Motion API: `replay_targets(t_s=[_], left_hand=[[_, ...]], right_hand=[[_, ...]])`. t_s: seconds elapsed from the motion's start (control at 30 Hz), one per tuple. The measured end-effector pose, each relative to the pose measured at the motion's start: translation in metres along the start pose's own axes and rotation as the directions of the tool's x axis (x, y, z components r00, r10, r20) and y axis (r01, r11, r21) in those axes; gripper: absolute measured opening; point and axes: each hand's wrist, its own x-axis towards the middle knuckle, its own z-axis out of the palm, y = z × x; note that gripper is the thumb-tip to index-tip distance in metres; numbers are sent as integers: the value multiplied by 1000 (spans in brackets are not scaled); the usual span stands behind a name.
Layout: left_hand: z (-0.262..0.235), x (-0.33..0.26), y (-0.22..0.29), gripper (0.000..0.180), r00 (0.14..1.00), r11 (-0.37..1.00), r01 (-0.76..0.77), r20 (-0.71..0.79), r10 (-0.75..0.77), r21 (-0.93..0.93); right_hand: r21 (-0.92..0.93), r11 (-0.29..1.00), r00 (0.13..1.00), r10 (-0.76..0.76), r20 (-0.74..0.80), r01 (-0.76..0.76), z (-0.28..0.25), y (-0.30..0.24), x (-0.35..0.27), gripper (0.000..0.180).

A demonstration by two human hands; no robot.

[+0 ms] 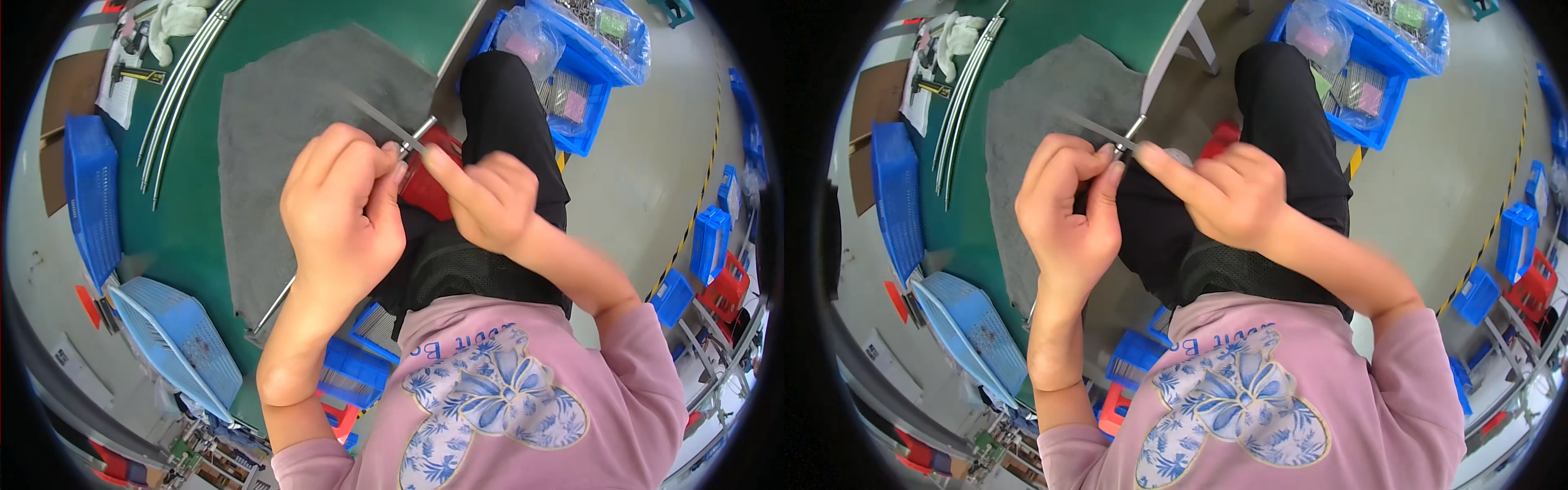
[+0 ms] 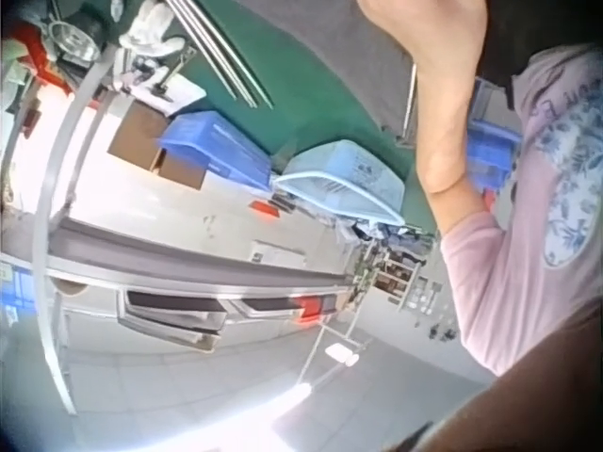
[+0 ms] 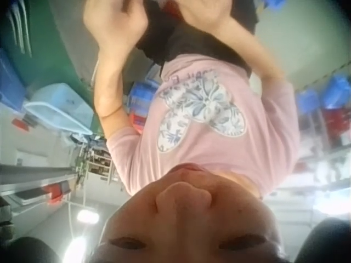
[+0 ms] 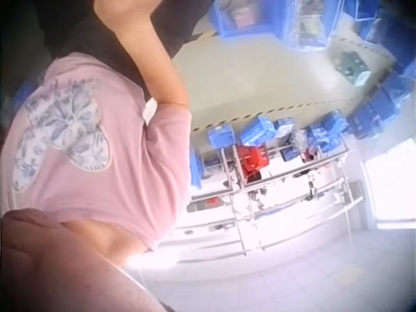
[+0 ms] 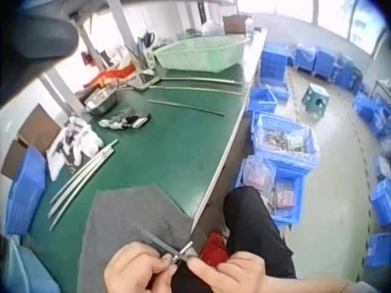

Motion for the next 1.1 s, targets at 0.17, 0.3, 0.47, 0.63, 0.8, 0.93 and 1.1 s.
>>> replay_targets(t_s=[0.17,0.3,0.47,0.63,0.8,0.93,1.1], left_hand=[[2,2,1,18,1000,1000,-21,3,21,17],[0,0,-2,18,1000,1000,-13,-7,13,0],[-1,0,0,16,996,998,-59,63,57,34],[2,0,1,18,1000,1000,13,6,-13,14],[2,0,1,19,1000,1000,27,8,-27,-2],[4,5,-1,18,1000,1000,13,-7,-13,5],[0,0,1,17,1000,1000,30,1,-30,-3]], right_hand=[[-41,999,990,-10,143,16,-25,-4,9,56],[-34,999,981,0,194,7,-25,-5,5,58],[-36,999,999,-24,25,25,-8,1,4,54],[-49,997,984,59,171,-51,-21,-2,-27,56],[-3,999,999,-38,1,38,2,5,2,57],[-90,996,981,37,190,-20,-25,7,-43,53],[33,999,996,-5,84,2,-10,-6,20,60]])
